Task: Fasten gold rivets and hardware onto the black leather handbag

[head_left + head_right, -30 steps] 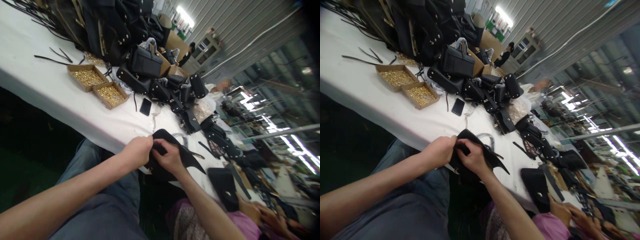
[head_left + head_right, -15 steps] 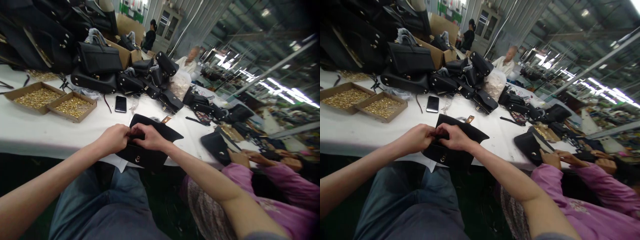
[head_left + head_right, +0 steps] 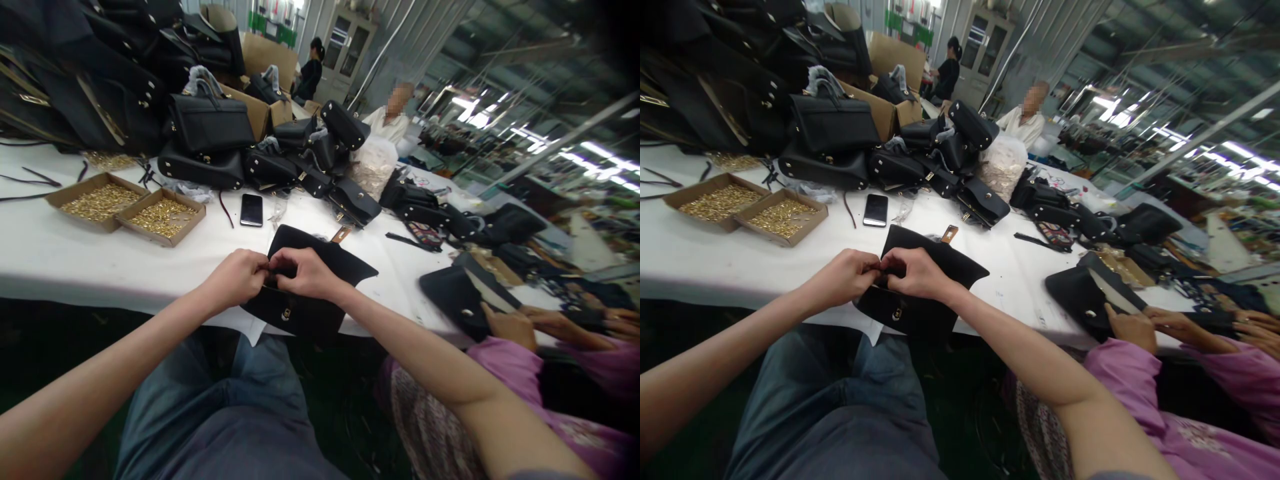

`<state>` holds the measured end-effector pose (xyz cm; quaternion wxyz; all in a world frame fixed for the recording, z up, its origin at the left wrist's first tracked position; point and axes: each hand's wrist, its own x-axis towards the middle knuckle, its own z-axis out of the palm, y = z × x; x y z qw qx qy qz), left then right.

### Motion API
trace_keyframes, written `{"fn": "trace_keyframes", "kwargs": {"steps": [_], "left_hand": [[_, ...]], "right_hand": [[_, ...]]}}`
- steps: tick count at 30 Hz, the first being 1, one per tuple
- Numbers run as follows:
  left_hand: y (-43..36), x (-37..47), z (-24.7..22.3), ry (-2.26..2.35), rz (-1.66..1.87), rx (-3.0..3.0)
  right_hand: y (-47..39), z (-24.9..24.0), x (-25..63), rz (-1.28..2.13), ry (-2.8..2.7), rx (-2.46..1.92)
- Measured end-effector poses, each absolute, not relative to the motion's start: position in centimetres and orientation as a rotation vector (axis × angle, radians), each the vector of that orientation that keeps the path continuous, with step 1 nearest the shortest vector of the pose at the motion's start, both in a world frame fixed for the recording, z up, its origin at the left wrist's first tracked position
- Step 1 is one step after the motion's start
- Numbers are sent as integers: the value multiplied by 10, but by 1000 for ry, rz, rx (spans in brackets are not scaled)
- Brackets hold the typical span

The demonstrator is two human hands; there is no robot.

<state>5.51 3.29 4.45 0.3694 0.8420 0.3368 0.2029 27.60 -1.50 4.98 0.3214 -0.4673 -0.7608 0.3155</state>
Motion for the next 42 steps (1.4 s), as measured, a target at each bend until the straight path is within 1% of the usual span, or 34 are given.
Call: {"fn": "trace_keyframes", "kwargs": {"steps": [10,14,18,27,31,36,42], "left_hand": [[40,55,42,775,479,2359],[40,57,35,831,432,2505],[35,58,25,894,496,2568],[36,54,20,838,709,2318],[38,49,21,809,714,2171],[32,41,22,798,669,2057],[16,32,28,810,669,2020]], "right_hand": [[-11,52,283,1034,-1935,-1193],[-11,52,281,1033,-1907,-1225],[-10,50,278,978,-1911,-1221],[-9,52,271,968,-1869,-1267],[-13,53,269,954,-1875,-1285],[-21,62,268,887,-2035,-1259],[-31,65,261,713,-2101,-1267]]}}
